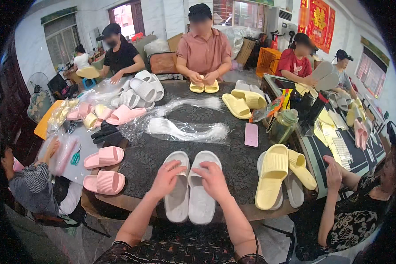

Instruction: The person connects pairs of slippers together by threading plastic fasteners through them by hand.

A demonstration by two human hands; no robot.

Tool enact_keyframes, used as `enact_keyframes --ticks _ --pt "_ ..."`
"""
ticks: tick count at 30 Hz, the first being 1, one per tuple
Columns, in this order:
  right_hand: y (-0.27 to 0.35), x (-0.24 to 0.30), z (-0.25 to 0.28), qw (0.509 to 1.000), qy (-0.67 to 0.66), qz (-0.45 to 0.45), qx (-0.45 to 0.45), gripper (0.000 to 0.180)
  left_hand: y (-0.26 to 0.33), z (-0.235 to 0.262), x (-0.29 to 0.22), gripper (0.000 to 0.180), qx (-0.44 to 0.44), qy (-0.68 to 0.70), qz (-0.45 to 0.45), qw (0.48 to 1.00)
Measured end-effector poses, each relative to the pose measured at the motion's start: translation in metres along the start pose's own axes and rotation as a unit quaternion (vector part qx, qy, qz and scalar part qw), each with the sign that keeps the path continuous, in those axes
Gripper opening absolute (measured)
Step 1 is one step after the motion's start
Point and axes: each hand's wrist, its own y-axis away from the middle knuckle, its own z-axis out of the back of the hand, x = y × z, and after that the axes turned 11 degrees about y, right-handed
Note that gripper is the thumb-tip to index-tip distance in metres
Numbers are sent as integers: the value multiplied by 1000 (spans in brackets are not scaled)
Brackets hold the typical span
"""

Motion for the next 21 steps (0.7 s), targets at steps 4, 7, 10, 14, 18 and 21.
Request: enact_keyframes --ticks 4,7,10,14,18,21 --pt "1 -24 -7 982 -180 -27 42 56 3 -11 13 41 6 -27 15 1000" --pt "-4 -55 -3 955 -266 -126 18 48 -2 2 5 41 33 0 32 999" --pt "-15 -100 -9 840 -384 -337 -181 26 -16 9 1 48 45 3 34 998" --pt "-16 -151 -11 720 -456 -484 -197 26 -48 1 13 54 51 -17 8 999" --pt "-20 -173 -22 707 -490 -504 -81 24 -90 -15 34 54 97 8 130 987" --pt "-44 -160 -35 676 -522 -513 -89 23 -109 -30 104 59 149 -79 132 977"
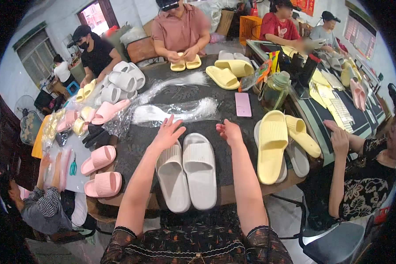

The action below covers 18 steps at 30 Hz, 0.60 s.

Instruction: The person connects pairs of slippers together by threading plastic fasteners through them by hand.

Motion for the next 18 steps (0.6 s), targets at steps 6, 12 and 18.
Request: enact_keyframes --ticks 6,12,18 --pt "-23 -22 22 986 -167 14 -1 19 -25 -24 0 64 63 -57 96 992" --pt "23 25 10 960 -116 208 -150 22 -25 -23 4 67 13 -108 79 991" --pt "93 63 7 881 -186 369 -230 21 -24 -27 2 69 22 -113 88 990"
